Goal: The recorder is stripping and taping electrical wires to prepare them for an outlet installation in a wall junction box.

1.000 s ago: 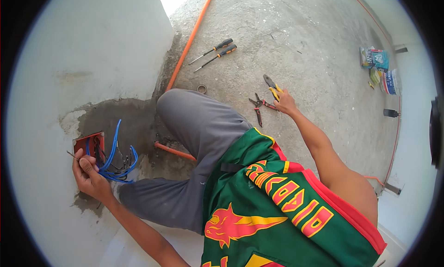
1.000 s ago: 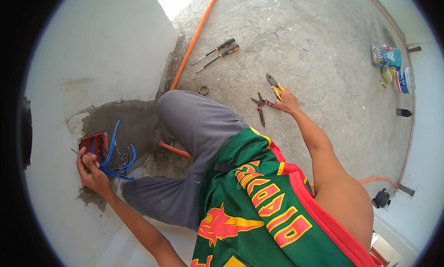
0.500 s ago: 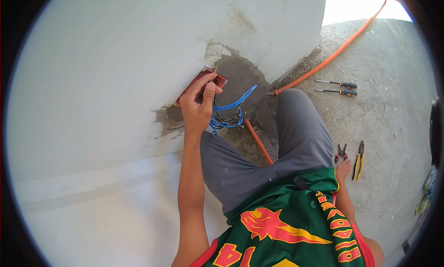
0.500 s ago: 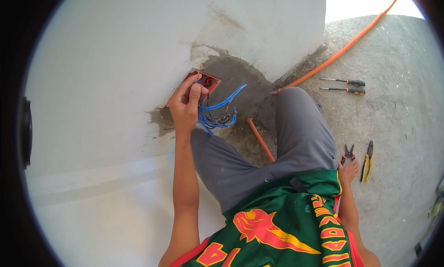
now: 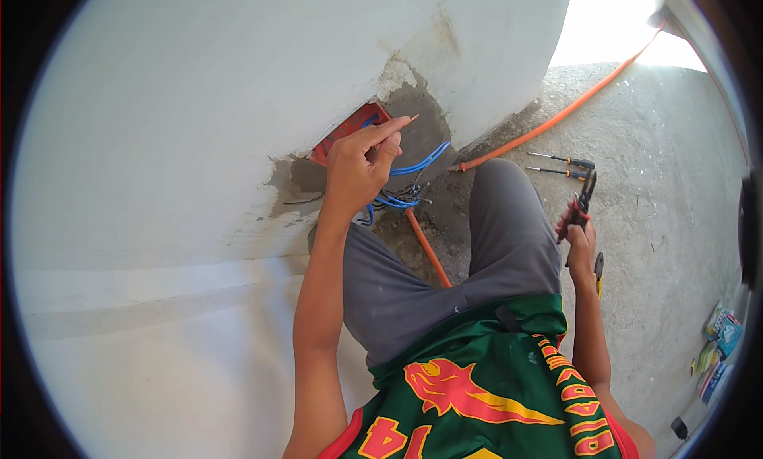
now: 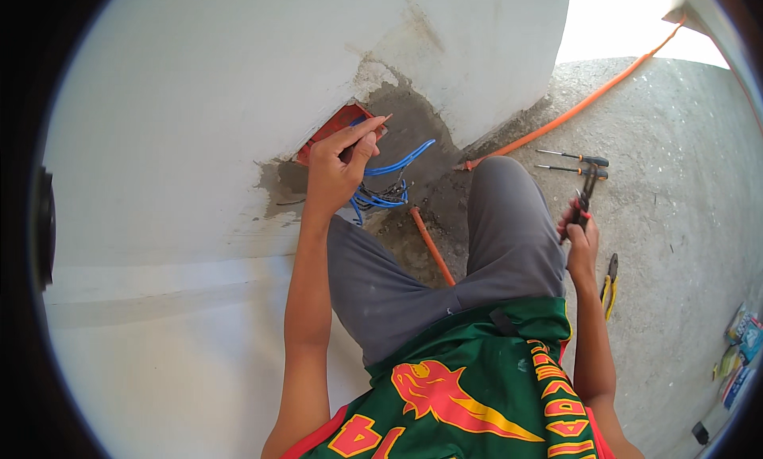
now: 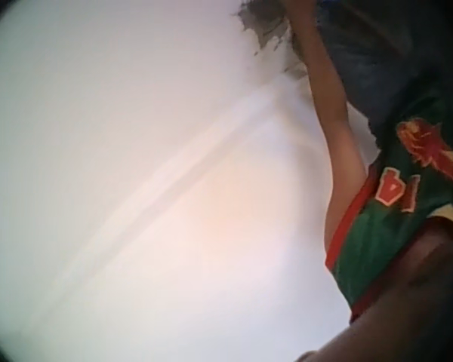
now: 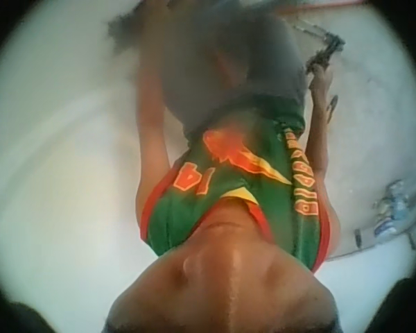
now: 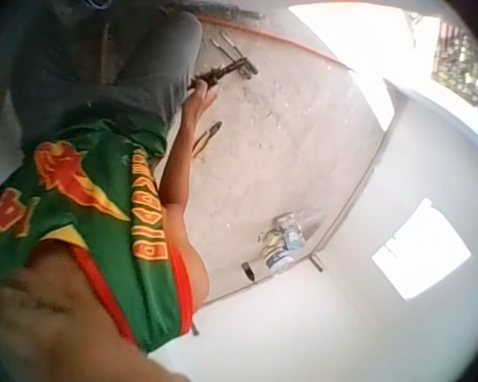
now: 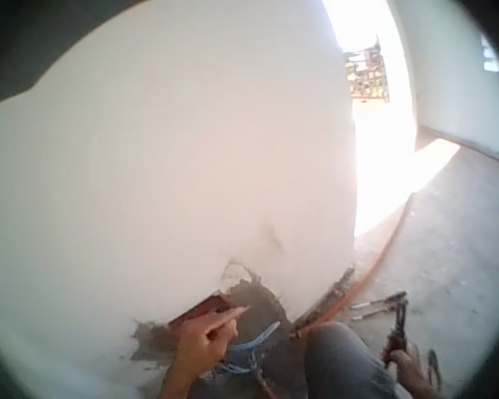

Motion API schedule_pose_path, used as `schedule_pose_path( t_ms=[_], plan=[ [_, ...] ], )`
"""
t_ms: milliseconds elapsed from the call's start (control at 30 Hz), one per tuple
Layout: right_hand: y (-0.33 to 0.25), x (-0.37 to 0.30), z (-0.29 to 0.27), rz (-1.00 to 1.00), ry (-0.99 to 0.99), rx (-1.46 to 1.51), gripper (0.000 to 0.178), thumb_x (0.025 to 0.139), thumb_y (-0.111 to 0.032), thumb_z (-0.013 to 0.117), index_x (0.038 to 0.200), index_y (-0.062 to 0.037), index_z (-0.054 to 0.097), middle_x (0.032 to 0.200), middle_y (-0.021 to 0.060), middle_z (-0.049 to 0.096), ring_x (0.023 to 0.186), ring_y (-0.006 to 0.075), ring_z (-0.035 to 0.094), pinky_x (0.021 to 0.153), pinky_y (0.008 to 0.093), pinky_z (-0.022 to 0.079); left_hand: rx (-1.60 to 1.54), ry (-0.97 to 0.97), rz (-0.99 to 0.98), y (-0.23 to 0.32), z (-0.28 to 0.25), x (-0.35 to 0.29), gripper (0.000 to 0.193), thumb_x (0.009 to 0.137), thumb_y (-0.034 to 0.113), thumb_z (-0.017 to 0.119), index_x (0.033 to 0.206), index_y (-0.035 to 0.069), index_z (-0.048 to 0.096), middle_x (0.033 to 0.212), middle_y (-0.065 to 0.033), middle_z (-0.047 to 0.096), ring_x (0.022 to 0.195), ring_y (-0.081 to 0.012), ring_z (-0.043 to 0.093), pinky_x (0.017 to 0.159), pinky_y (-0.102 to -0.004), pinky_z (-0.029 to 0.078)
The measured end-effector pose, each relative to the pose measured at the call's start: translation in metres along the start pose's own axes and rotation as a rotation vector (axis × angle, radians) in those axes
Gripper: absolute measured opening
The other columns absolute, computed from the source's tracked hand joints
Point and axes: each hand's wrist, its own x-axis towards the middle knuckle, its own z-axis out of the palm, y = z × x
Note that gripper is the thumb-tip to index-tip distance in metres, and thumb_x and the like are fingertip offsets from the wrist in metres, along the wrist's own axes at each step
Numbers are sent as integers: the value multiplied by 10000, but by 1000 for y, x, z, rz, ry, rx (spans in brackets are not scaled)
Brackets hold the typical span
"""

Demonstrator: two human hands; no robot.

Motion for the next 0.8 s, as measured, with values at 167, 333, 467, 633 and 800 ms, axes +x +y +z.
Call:
schedule_pose_path(
  t_ms=[167, 333, 467, 633, 800],
  plan=[
    [-119, -14, 129, 216, -435, 180, 370, 960, -200, 608, 1270, -2, 565, 953, 51, 621, 857, 153, 622, 765, 315, 514, 67, -24, 23, 0, 0, 0, 257, 997, 168, 625, 1222, 108, 735, 864, -59, 731, 738, -113, 654, 654, -255, 489],
    [-135, -13, 185, 344, -550, 56, 322, 937, -195, 617, 1214, -34, 586, 924, 49, 622, 832, 145, 610, 723, 301, 474, 61, 0, 38, 0, -1, -2, 246, 999, 163, 617, 1205, 112, 741, 821, -48, 712, 721, -115, 649, 645, -263, 485],
    [-137, -8, 203, 377, -585, -39, 254, 914, -209, 622, 1109, -51, 585, 884, 47, 608, 792, 143, 580, 677, 291, 437, 69, 10, 107, -7, -2, -5, 246, 979, 126, 614, 1186, 126, 747, 800, -44, 700, 697, -130, 648, 629, -277, 486],
    [-133, -2, 206, 272, -612, -166, 216, 911, -220, 622, 1048, -57, 584, 857, 51, 607, 761, 144, 565, 664, 290, 430, 79, -4, 114, -8, -3, -7, 291, 929, 74, 605, 1163, 165, 751, 820, -31, 718, 730, -162, 691, 639, -307, 516],
    [-141, 0, 204, 377, -650, -173, 299, 944, -210, 603, 1192, -42, 601, 1007, 43, 634, 881, 139, 617, 759, 322, 512, 91, 37, 93, -9, -1, -8, 349, 880, 36, 597, 1146, 202, 751, 872, -12, 757, 769, -191, 725, 647, -336, 542]
  ],
)
